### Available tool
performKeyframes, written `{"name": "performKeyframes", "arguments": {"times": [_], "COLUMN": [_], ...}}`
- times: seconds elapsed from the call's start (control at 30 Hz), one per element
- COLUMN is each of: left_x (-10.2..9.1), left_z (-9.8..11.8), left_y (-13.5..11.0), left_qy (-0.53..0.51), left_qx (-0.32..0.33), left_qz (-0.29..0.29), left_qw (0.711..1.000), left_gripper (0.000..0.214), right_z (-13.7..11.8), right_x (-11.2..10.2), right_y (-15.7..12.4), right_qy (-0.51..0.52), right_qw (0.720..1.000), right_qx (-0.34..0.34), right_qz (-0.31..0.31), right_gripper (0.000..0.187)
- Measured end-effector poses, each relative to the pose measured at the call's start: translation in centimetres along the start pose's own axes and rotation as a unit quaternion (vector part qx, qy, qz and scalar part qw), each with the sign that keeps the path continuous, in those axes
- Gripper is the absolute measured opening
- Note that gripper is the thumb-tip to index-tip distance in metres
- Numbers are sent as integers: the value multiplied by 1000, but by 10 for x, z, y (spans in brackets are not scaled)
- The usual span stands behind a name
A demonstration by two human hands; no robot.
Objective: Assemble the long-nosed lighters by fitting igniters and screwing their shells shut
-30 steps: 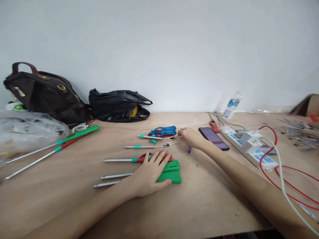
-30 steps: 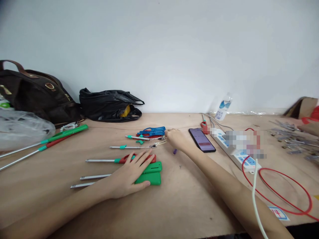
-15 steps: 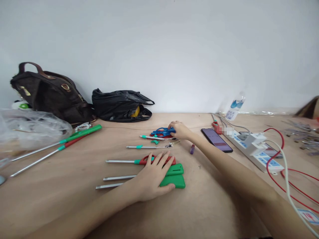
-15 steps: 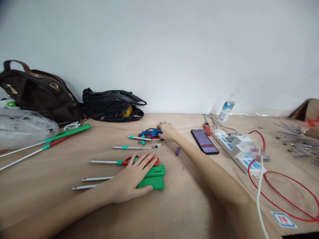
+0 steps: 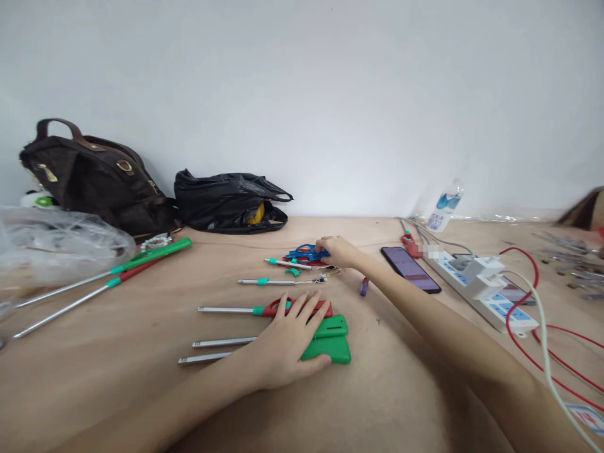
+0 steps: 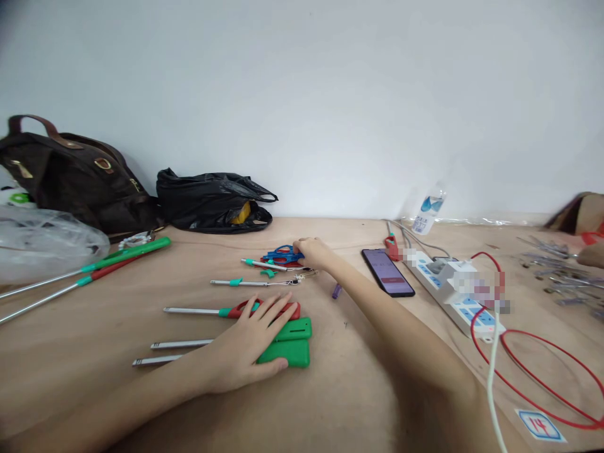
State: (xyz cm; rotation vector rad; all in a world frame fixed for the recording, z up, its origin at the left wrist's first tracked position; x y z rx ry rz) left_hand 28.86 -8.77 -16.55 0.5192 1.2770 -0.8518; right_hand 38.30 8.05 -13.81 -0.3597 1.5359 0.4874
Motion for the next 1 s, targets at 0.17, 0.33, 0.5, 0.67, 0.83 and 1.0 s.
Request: {"name": "performKeyframes", "arguments": {"times": [0.17, 0.33, 0.5, 0.67, 0.83, 1.0], "left_x": [0, -3, -2, 1, 2, 4], "left_z": [-1, 2, 3, 7, 11, 9], "left_y": [0, 0, -1, -5, -6, -7], "left_qy": [-1, -7, -14, -13, -13, -16], "left_qx": [-7, 0, -6, -8, 5, -3], "left_qz": [-7, -1, 1, -3, 2, -20], "left_qw": [1000, 1000, 1000, 1000, 1000, 1000], "left_gripper": [78, 77, 78, 80, 79, 80], "right_z": [-2, 8, 10, -28, -49, -46], "right_x": [-1, -6, -27, -35, -21, -10], "right_y": [-1, 3, -10, -54, -86, -87], "right_qy": [9, 36, 75, 137, 187, 186], "right_qw": [1000, 998, 993, 985, 977, 978], "right_qx": [-7, 12, 19, -57, -66, -59], "right_qz": [9, 48, 94, 90, 72, 80], "right_gripper": [19, 17, 14, 19, 24, 24]}}
Point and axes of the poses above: each hand's wrist, its own y-axis towards the middle knuckle, its own x-axis out of the palm, z = x × y, the point moved 9 cm from there along y, towards the middle knuckle, and after that the axes turned 3 degrees about -y, right-handed, at the moved point
